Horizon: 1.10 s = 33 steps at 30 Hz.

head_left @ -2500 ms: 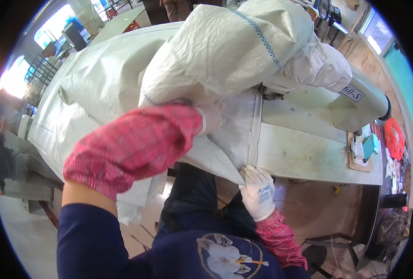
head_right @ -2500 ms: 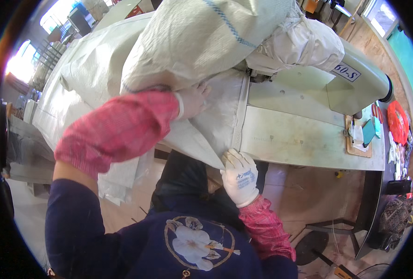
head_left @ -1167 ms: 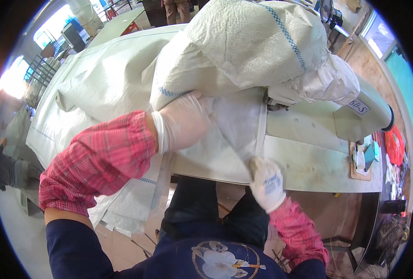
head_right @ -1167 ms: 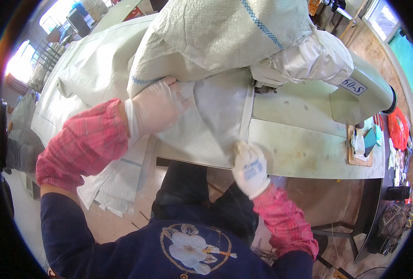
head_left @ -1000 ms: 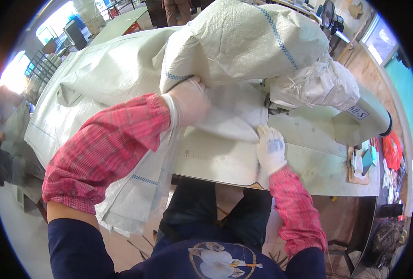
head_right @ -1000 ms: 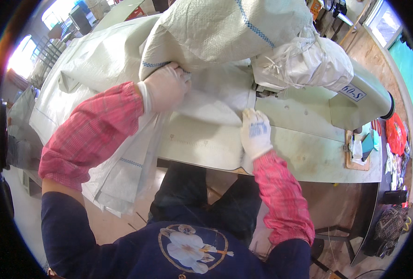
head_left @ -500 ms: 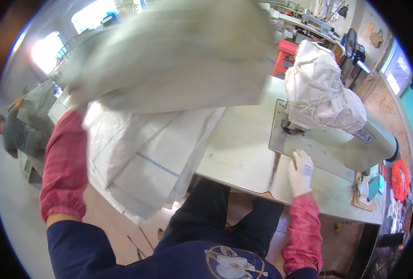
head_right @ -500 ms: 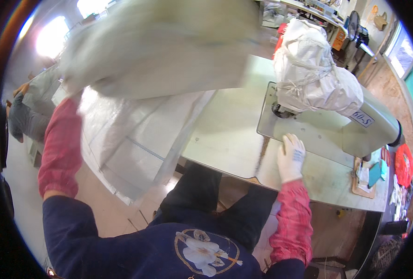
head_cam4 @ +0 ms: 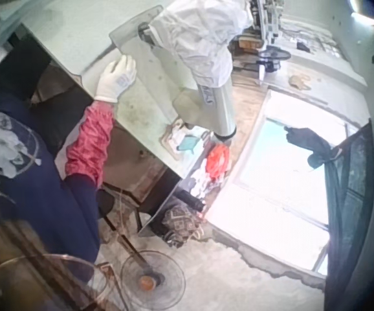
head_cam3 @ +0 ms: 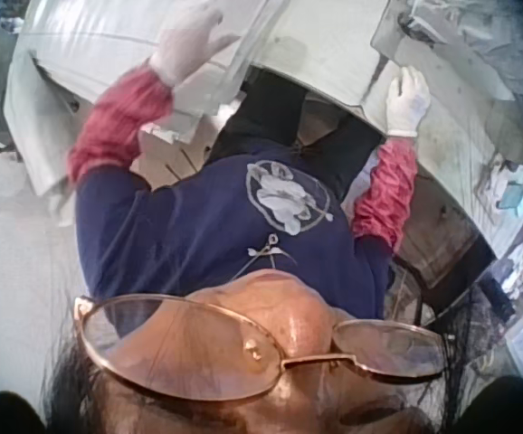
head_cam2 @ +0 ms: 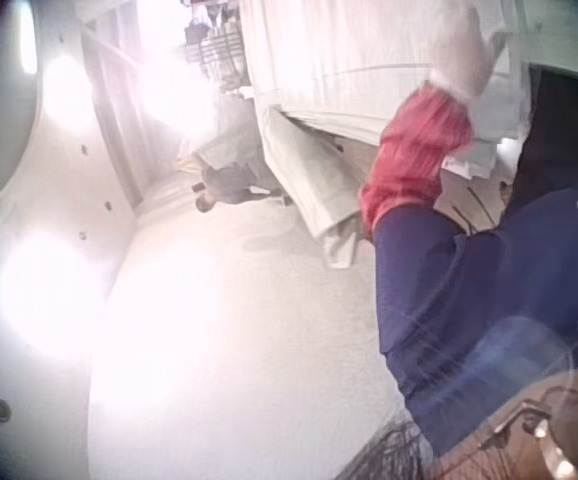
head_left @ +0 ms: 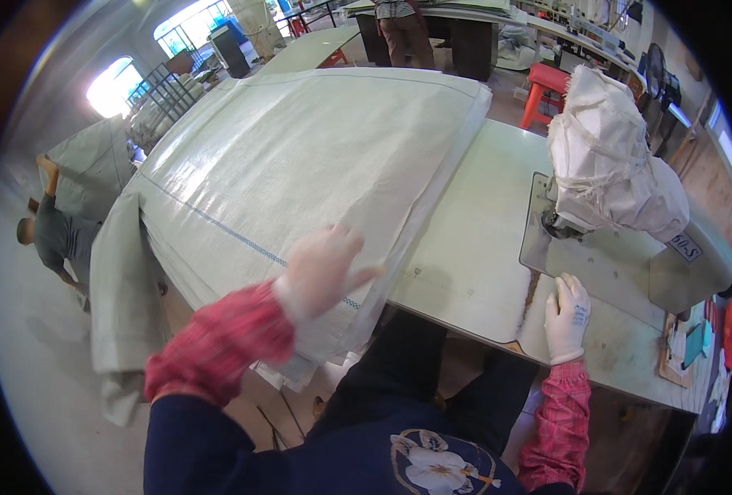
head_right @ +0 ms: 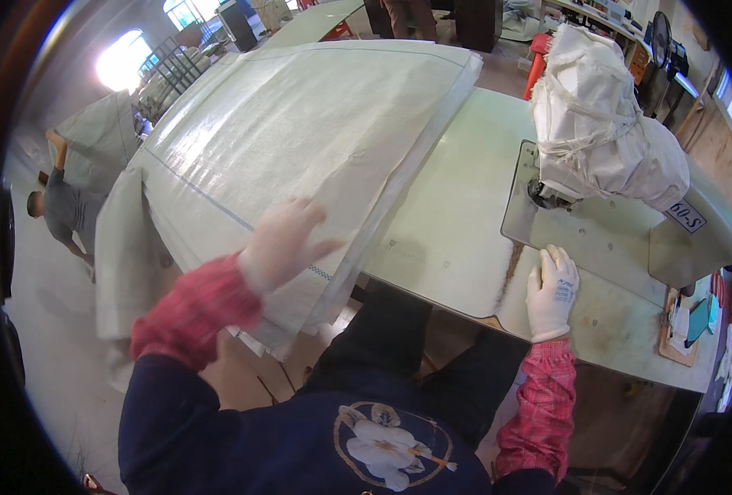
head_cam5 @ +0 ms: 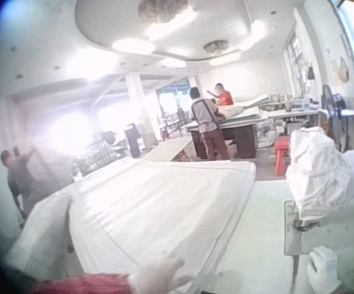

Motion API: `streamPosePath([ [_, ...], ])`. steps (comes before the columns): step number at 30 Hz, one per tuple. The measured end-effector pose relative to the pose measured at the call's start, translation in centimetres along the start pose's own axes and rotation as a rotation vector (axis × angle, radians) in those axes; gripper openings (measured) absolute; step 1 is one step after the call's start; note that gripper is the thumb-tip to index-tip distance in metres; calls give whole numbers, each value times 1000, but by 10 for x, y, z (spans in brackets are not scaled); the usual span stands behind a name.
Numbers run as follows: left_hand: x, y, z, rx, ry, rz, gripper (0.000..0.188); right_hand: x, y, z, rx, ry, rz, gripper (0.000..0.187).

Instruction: The person feeds a large white woven sack through a sewing machine, guiding the fabric with gloved hands to stitch along a seam. The person repeatedly repositions and aligns the sack edges while the machine sews.

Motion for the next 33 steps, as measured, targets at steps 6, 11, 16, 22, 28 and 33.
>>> streamPosePath([
  [6,-63,-132,56,-281,147,142,39,15,12,2,-55,-12,16,26],
  [11,-80,-121,73,65,25,182,37,15,12,-2,-54,-20,12,25],
  [16,-98,-120,126,1560,546,277,33,13,16,-3,-85,-69,5,27],
  [22,-92,-188,34,1864,540,251,33,-22,29,73,-264,33,-129,40],
  [28,-73,-82,-20,801,163,-339,10,-42,-33,139,-139,112,198,51],
  [33,-106,16,29,589,-188,-746,43,-16,-78,131,258,201,521,62],
])
Point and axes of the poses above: each hand's wrist, its own x-axis away from the middle knuckle, its own y-axis out of the back of the hand, z = x × y, the point moved 7 cm from there along -x, towards the middle knuckle, and after that the axes turned 3 degrees about x, right-handed, at the moved point
